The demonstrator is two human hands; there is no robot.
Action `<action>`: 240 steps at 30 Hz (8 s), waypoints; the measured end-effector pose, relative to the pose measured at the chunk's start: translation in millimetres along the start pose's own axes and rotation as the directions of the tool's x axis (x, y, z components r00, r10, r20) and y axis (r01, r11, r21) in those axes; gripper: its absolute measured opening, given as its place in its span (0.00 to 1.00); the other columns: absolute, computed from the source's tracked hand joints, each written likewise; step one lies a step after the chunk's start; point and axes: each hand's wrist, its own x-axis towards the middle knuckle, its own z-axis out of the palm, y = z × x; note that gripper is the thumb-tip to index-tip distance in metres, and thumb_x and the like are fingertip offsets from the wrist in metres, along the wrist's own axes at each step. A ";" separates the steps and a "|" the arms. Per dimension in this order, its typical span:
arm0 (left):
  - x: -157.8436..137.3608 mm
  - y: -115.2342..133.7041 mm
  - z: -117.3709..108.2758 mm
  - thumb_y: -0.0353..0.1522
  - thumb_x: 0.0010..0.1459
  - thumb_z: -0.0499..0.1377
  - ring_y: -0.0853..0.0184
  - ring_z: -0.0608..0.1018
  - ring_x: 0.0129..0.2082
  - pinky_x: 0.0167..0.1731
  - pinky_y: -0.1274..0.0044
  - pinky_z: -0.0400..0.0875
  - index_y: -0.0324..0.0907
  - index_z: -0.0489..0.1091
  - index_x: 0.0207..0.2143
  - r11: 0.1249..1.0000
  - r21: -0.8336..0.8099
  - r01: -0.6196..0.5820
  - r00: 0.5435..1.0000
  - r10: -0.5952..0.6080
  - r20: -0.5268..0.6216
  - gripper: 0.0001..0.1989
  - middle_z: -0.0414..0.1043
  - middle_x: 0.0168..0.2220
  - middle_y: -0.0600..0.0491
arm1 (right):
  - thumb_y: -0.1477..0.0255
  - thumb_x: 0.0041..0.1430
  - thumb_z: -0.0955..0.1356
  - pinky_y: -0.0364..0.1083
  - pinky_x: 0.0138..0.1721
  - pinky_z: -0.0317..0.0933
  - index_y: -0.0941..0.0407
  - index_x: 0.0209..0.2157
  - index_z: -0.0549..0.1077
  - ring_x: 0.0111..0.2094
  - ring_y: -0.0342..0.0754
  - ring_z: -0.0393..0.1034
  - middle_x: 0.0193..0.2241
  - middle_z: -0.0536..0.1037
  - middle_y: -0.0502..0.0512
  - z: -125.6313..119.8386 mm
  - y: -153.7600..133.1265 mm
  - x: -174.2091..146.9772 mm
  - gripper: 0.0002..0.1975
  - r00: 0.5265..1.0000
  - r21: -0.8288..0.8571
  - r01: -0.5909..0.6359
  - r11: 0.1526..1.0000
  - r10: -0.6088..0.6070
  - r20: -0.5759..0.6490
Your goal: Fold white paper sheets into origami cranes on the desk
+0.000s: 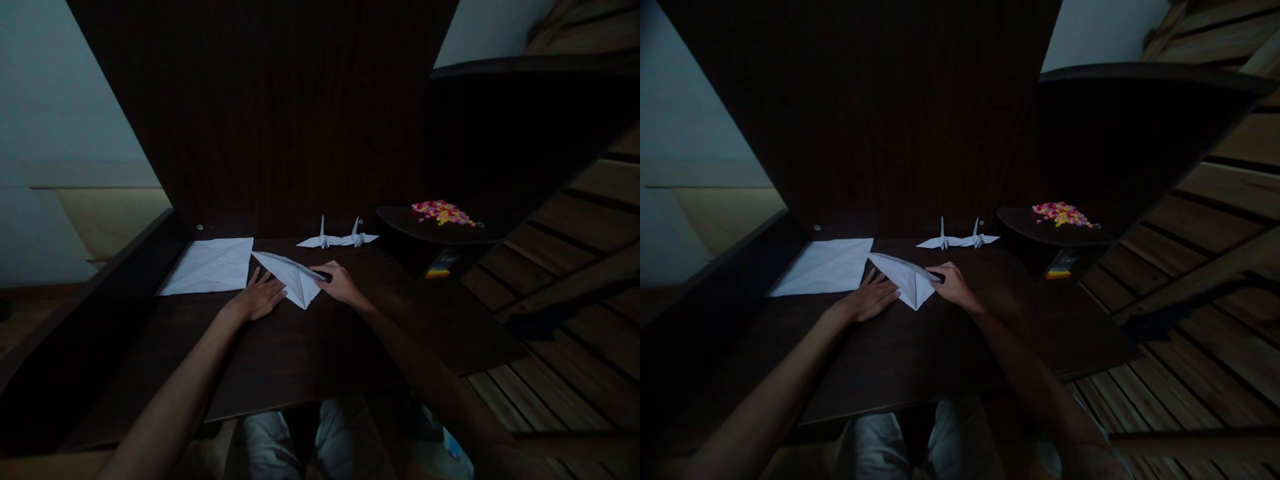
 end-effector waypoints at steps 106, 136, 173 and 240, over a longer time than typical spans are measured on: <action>10.3 36.5 0.6 0.37 0.56 0.54 0.54 0.71 0.45 0.47 0.63 0.61 0.31 0.40 0.65 0.984 0.144 0.102 0.848 -0.010 -0.531 0.39 0.72 0.43 0.40 | 0.43 0.57 0.53 0.56 0.65 0.32 0.65 0.65 0.44 0.67 0.56 0.33 0.66 0.43 0.66 10.3 -18.7 2.2 0.47 0.905 -0.367 0.259 0.893 -0.092 0.415; 13.4 39.2 9.7 0.34 0.61 0.49 0.55 0.71 0.43 0.44 0.65 0.68 0.37 0.71 0.49 0.989 0.146 -0.037 0.956 0.078 -0.283 0.19 0.72 0.35 0.41 | 0.46 0.59 0.55 0.58 0.64 0.35 0.61 0.65 0.46 0.66 0.56 0.38 0.66 0.48 0.61 10.2 -14.1 0.9 0.42 0.904 -0.358 0.311 0.881 -0.158 0.397; 7.6 38.7 2.5 0.35 0.63 0.44 0.58 0.75 0.50 0.49 0.64 0.66 0.39 0.45 0.60 0.883 -0.469 -0.017 0.889 -0.201 -0.411 0.24 0.71 0.51 0.40 | 0.40 0.54 0.52 0.58 0.64 0.33 0.61 0.66 0.43 0.67 0.61 0.32 0.66 0.44 0.63 9.5 -14.6 -0.9 0.49 0.920 -0.393 0.234 0.889 -0.072 0.384; 20.0 41.9 12.8 0.34 0.61 0.45 0.58 0.70 0.53 0.54 0.67 0.61 0.41 0.59 0.57 0.984 0.054 -0.172 0.965 0.179 -0.191 0.22 0.70 0.51 0.46 | 0.72 0.60 0.63 0.62 0.63 0.38 0.52 0.62 0.55 0.65 0.52 0.47 0.63 0.56 0.57 1.5 -4.1 2.4 0.29 0.930 -0.093 0.197 0.976 -0.156 0.334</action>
